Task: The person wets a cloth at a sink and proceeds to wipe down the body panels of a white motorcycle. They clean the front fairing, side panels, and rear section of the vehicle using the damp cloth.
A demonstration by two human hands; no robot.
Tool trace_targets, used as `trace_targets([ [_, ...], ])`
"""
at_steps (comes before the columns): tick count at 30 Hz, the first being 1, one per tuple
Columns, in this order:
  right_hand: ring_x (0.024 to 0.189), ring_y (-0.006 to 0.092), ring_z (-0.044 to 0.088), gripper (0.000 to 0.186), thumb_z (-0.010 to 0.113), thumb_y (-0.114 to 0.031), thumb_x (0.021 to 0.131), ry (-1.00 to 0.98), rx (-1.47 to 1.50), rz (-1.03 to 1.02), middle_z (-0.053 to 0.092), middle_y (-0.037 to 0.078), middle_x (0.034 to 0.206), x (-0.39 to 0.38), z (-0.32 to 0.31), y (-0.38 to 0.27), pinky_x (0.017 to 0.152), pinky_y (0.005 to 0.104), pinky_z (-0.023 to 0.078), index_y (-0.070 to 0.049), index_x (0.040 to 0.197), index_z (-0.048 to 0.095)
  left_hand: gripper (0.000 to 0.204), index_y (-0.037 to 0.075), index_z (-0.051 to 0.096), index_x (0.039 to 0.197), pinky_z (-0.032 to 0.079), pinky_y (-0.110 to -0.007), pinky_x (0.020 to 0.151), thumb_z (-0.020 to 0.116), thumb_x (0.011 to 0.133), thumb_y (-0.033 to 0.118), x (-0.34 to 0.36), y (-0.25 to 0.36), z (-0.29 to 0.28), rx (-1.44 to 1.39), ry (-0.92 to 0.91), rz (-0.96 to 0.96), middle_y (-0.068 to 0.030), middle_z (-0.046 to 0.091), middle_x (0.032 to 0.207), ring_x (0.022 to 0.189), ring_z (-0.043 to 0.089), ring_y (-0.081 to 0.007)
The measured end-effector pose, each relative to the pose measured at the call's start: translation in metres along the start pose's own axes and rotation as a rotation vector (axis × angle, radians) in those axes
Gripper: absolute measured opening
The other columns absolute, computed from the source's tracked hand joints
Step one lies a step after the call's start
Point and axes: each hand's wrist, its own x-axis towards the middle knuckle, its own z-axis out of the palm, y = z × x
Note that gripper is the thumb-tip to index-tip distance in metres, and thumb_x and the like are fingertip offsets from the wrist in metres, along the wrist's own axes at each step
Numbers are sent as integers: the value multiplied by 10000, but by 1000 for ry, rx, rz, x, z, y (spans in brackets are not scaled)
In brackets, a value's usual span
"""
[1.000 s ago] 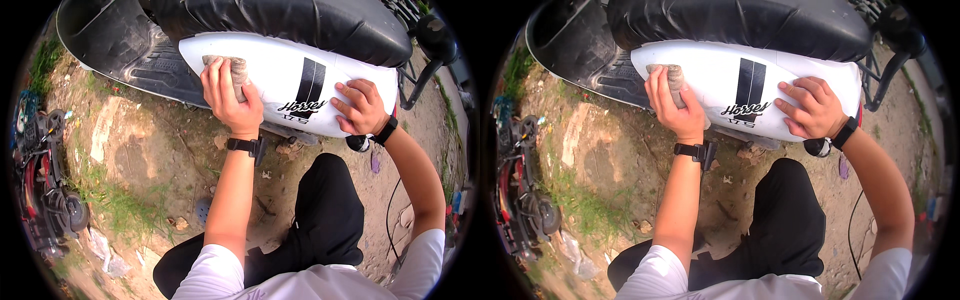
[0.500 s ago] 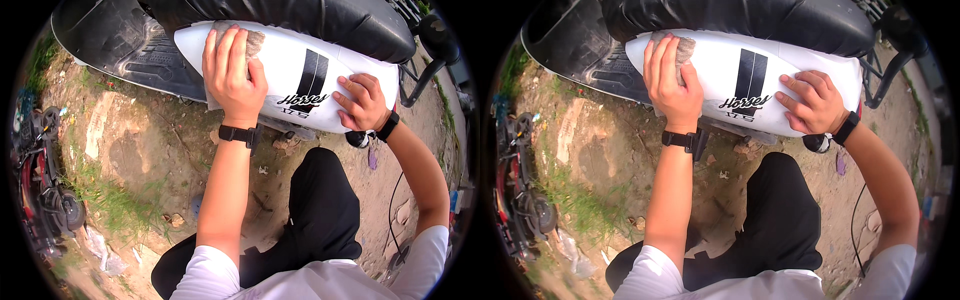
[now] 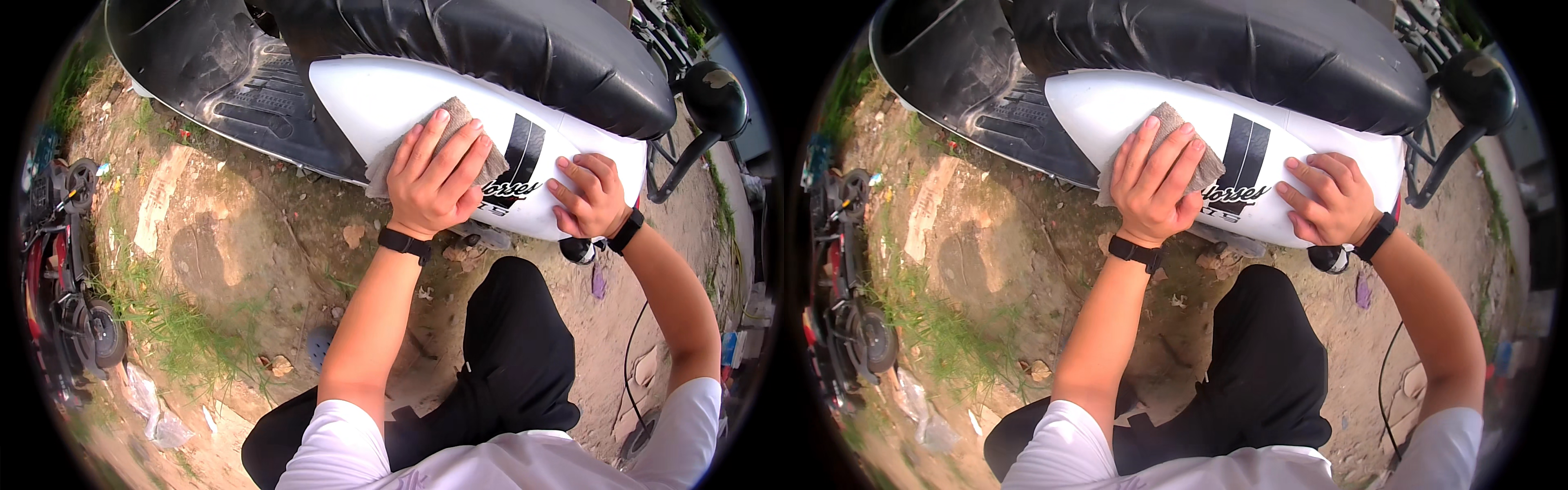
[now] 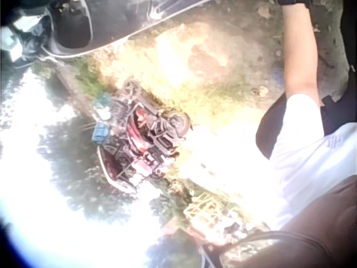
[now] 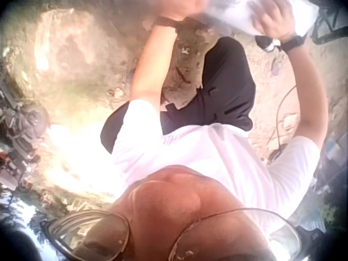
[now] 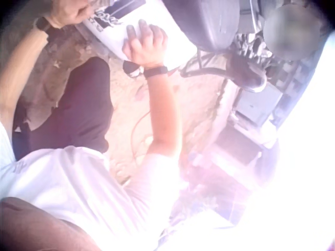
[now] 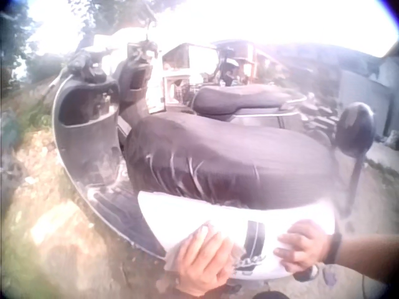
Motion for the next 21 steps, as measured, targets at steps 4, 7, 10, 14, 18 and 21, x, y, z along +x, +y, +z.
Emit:
trace_targets([
  [4,1139,320,587,526,706,-261,736,-2,-8,7,629,105,1375,-2,-3,0,975,458,511,-168,1254,696,420,19,710,1259,444,-541,1127,575,907,202,20,-40,-6,-68,152,-168,-169,696,1332,1303,605,-429],
  [7,1140,319,587,523,705,-259,731,19,-2,-6,631,102,1373,4,2,0,970,458,511,-168,1246,701,403,-65,675,1259,459,-478,1118,562,895,68,33,-97,-15,-96,262,-478,-202,686,1324,1247,631,-414],
  [10,1140,318,588,516,703,-256,728,14,0,-1,632,102,1370,4,1,-1,967,457,512,-166,1236,705,389,-65,686,1237,456,-475,1117,550,892,53,38,-94,-15,-112,266,-464,-198,694,1306,1230,638,-410],
  [14,1142,324,583,514,709,-260,724,3,-6,-13,630,108,1367,2,1,2,965,462,512,-164,1229,708,393,16,760,1122,496,-516,1079,569,830,196,40,-27,-8,-142,154,-166,-131,748,1177,1200,662,-412],
  [18,1142,334,574,534,719,-267,722,-10,-4,-17,622,121,1368,0,1,1,969,473,509,-160,1245,698,382,68,777,1095,517,-495,1046,574,811,223,43,-5,-6,-199,78,-71,-80,753,1167,1193,675,-373],
  [21,1147,342,570,547,727,-274,725,-26,-9,-21,616,129,1369,-1,0,1,971,480,507,-155,1258,692,392,50,761,1134,512,-503,1051,585,819,203,47,-21,-8,-136,108,-99,-106,741,1194,1195,672,-381],
])
